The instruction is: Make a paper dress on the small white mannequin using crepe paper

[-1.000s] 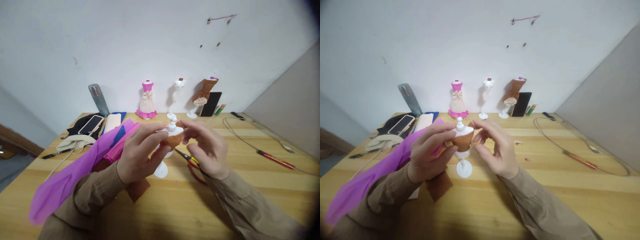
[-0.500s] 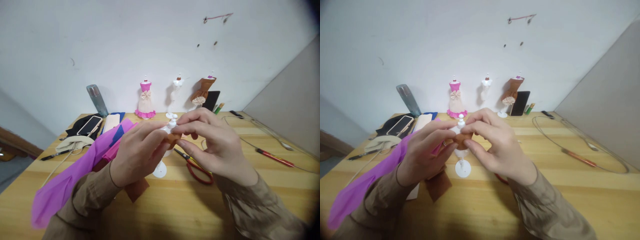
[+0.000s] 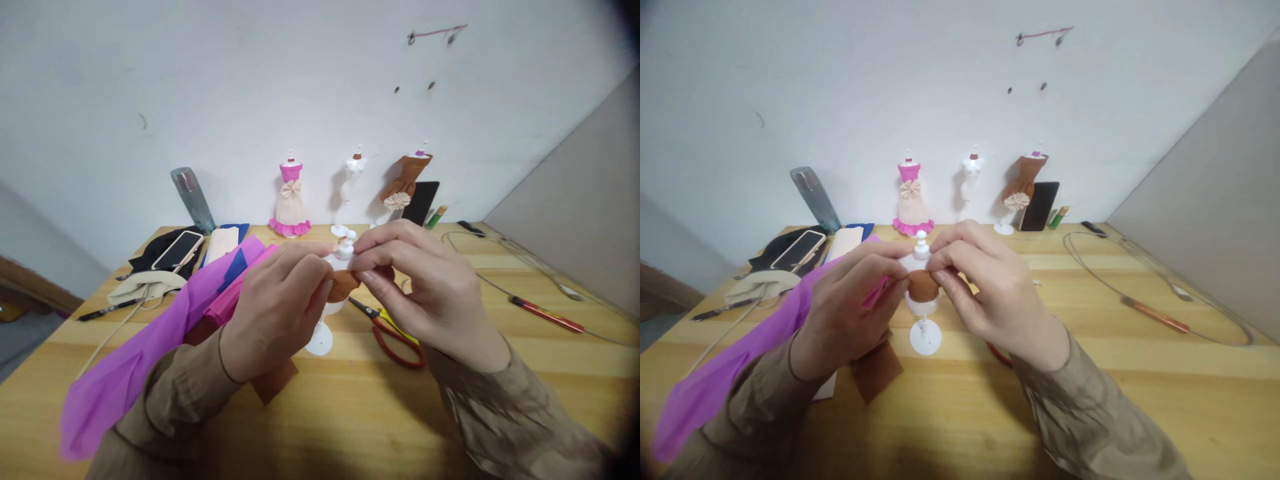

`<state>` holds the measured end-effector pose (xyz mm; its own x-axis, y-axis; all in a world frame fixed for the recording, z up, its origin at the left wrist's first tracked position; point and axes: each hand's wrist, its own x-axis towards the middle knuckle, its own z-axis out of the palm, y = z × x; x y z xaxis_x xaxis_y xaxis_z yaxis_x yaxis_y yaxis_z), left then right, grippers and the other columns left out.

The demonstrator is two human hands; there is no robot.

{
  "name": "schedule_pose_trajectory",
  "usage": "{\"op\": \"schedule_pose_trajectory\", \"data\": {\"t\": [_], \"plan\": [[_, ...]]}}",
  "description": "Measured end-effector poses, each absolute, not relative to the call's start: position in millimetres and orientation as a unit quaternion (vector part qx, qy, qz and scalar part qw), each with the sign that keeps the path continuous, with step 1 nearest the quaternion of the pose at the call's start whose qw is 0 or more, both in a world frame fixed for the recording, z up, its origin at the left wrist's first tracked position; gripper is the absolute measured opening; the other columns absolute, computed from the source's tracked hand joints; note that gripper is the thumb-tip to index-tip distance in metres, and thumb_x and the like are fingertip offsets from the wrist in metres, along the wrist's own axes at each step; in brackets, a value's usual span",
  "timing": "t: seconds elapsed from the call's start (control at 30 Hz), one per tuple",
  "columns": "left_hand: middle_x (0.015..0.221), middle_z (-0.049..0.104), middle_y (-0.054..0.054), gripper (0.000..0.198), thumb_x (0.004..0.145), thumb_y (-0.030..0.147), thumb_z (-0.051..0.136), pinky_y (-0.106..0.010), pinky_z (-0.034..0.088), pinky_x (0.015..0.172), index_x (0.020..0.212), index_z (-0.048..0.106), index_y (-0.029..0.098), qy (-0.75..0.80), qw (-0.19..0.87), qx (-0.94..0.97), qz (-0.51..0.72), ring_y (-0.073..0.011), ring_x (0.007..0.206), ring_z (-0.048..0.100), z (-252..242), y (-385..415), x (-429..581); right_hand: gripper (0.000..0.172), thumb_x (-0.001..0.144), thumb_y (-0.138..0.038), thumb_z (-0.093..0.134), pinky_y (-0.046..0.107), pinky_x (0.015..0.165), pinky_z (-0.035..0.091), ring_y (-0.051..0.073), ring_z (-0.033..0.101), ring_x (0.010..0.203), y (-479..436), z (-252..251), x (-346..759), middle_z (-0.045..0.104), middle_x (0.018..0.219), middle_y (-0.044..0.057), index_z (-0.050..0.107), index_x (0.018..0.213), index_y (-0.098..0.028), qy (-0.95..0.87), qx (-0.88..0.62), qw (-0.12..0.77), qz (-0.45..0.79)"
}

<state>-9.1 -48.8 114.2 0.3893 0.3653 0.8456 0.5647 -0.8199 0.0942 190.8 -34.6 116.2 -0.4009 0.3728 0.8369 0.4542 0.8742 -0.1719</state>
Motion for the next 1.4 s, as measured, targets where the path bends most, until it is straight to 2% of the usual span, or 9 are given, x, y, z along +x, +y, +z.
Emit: {"op": "schedule_pose_trajectory", "data": {"t": [0.2,0.33,0.4,0.53,0.73,0.93,1.1,1.4], "plan": [[0.101,0.075,-0.009,0.009,0.09,0.009,0.06,-0.029,0.058,0.075,0.089,0.057,0.018,-0.264,0.114,-0.822,-0.491,-0.0168,0.087,0.071,110,-47,-9,0.019,0.091,-0.008,0.053,0.038,0.074,0.056,0.022,0.067,0.088,-34,114,193,0.068,0.096,0.007,0.062,0.088,-0.024,-0.844,-0.241,0.476,-0.062],[0.103,0.075,-0.009,0.021,0.091,0.007,0.057,-0.031,0.059,0.08,0.11,0.06,0.016,-0.264,0.146,-0.826,-0.476,-0.0176,0.09,0.071,109,-47,-9,0.02,0.09,-0.006,0.054,0.038,0.075,0.057,0.022,0.068,0.089,-31,109,194,0.069,0.1,0.008,0.061,0.091,-0.024,-0.841,-0.23,0.482,-0.08],[0.107,0.075,-0.01,0.025,0.091,0.006,0.056,-0.031,0.059,0.083,0.114,0.06,0.015,-0.258,0.146,-0.829,-0.474,-0.0183,0.094,0.071,109,-47,-10,0.021,0.09,-0.006,0.054,0.039,0.075,0.057,0.022,0.068,0.089,-30,107,194,0.069,0.101,0.007,0.062,0.094,-0.025,-0.838,-0.228,0.488,-0.084],[0.106,0.075,-0.011,0.016,0.089,0.004,0.059,-0.029,0.059,0.083,0.101,0.061,0.014,-0.25,0.133,-0.831,-0.478,-0.0186,0.095,0.072,111,-48,-10,0.02,0.089,-0.01,0.058,0.038,0.074,0.058,0.023,0.068,0.089,-31,107,193,0.069,0.1,0.007,0.065,0.099,-0.026,-0.836,-0.236,0.49,-0.074],[0.103,0.075,-0.011,0.008,0.091,0.008,0.06,-0.028,0.059,0.075,0.088,0.058,0.016,-0.242,0.158,-0.829,-0.479,-0.0173,0.087,0.072,110,-48,-8,0.017,0.087,-0.008,0.059,0.036,0.075,0.057,0.021,0.067,0.09,-32,105,193,0.067,0.099,0.007,0.063,0.091,-0.024,-0.836,-0.238,0.489,-0.066],[0.107,0.075,-0.014,0.004,0.094,0.014,0.057,-0.031,0.06,0.079,0.092,0.057,0.017,-0.218,0.237,-0.828,-0.46,-0.0199,0.092,0.072,105,-44,-9,0.018,0.087,-0.01,0.061,0.038,0.071,0.059,0.022,0.07,0.084,-24,100,197,0.072,0.1,0.006,0.062,0.092,-0.028,-0.828,-0.215,0.494,-0.155],[0.106,0.075,-0.017,0.007,0.093,0.015,0.059,-0.034,0.061,0.076,0.088,0.056,0.017,-0.2,0.274,-0.82,-0.461,-0.0214,0.088,0.072,103,-41,-10,0.02,0.086,-0.01,0.062,0.035,0.067,0.059,0.02,0.071,0.079,-18,91,202,0.075,0.1,0.005,0.063,0.093,-0.029,-0.83,-0.188,0.489,-0.19],[0.109,0.076,-0.017,0.005,0.093,0.014,0.059,-0.034,0.062,0.078,0.09,0.057,0.017,-0.194,0.29,-0.818,-0.458,-0.0221,0.093,0.073,99,-39,-11,0.03,0.081,-0.009,0.063,0.04,0.074,0.061,0.024,0.072,0.089,-20,85,205,0.074,0.103,0.007,0.066,0.104,-0.028,-0.807,-0.198,0.523,-0.189]]}}
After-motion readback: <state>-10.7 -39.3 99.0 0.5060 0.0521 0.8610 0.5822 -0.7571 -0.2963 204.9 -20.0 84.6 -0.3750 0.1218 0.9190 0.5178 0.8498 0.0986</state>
